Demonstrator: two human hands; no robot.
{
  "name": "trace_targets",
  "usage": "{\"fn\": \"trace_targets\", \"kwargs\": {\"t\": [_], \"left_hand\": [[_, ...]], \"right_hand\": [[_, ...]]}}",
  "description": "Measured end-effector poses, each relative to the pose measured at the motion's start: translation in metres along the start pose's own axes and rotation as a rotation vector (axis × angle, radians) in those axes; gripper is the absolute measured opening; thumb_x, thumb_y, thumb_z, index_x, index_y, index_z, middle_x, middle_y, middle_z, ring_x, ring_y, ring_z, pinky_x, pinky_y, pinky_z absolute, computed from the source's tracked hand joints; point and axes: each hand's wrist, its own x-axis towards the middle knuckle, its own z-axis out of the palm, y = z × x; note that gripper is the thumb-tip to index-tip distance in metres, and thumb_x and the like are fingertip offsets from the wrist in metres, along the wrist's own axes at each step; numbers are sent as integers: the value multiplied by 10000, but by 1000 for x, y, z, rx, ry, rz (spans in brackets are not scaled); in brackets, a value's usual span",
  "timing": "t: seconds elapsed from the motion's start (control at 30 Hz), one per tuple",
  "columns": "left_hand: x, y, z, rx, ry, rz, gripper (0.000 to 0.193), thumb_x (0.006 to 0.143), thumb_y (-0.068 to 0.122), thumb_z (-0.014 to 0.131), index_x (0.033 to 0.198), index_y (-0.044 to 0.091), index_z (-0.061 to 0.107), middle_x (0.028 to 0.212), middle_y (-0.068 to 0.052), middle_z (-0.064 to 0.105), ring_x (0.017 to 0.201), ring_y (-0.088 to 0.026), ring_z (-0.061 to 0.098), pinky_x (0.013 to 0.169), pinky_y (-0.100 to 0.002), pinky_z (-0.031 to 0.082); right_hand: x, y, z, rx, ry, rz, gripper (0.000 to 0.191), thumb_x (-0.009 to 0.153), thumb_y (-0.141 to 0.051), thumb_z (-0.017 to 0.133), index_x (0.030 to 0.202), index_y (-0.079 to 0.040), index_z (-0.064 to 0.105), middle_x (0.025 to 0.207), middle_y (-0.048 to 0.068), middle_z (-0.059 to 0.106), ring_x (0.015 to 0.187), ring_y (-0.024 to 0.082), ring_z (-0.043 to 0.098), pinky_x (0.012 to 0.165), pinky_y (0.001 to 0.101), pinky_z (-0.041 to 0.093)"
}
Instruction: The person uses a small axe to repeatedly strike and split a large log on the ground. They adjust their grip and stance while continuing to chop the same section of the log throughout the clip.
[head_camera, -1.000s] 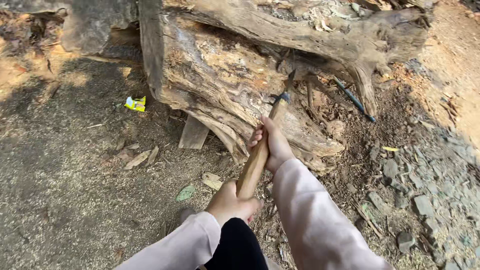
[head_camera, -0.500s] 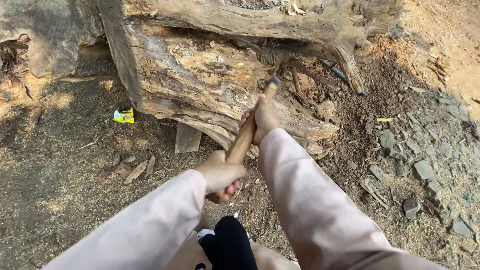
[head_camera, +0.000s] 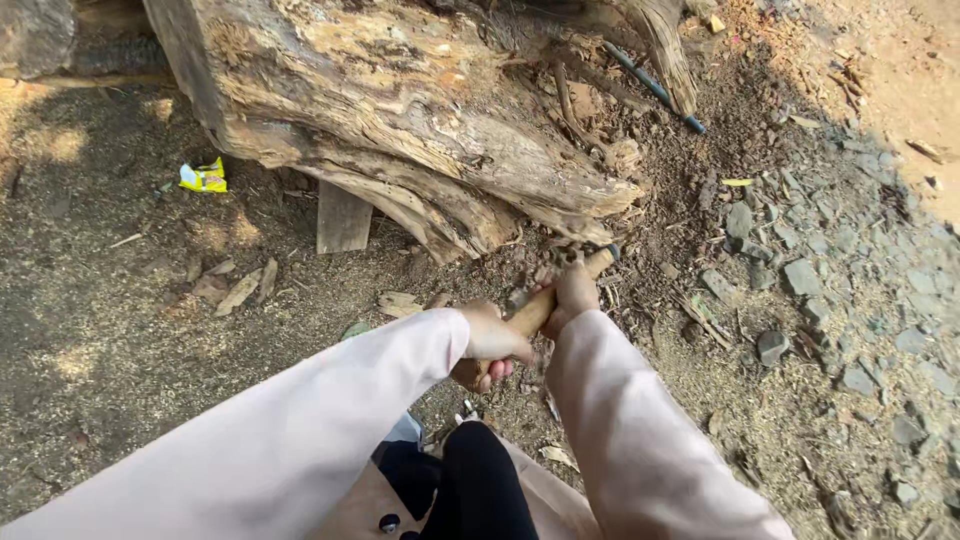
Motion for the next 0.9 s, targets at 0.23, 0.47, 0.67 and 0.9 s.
{"fn": "trace_targets", "kwargs": {"t": [0.23,0.47,0.67,0.9], "left_hand": [[-20,-57,90,-692,-503,-7,311,926,154,738,726,120,503,572,45,439,434,-50,421,416,-242,395],[-51,-42,94,-956,-429,58,223,943,157,691,796,120,526,622,24,507,481,-58,460,465,-241,437],[-33,-26,71,-504,200,230,162,882,115,652,894,-35,591,640,-98,611,502,-201,589,467,-373,526],[17,-3,57,-350,-34,-29,112,884,82,631,874,-3,559,614,-91,545,484,-192,522,449,-376,483]], "right_hand": [[-83,-1,-75,-36,-99,-174,378,1023,-488,492,996,-113,518,714,32,553,599,176,547,563,346,506],[-78,-29,-25,-93,-347,-63,269,1019,-339,614,1037,-101,490,698,17,581,563,137,562,518,274,531],[-37,0,34,-482,-346,-205,267,986,-234,648,1140,-37,557,693,47,623,536,152,574,489,304,523],[-18,-26,-6,-372,96,-179,317,965,-234,660,1202,-72,528,709,69,618,554,183,588,491,358,534]]}}
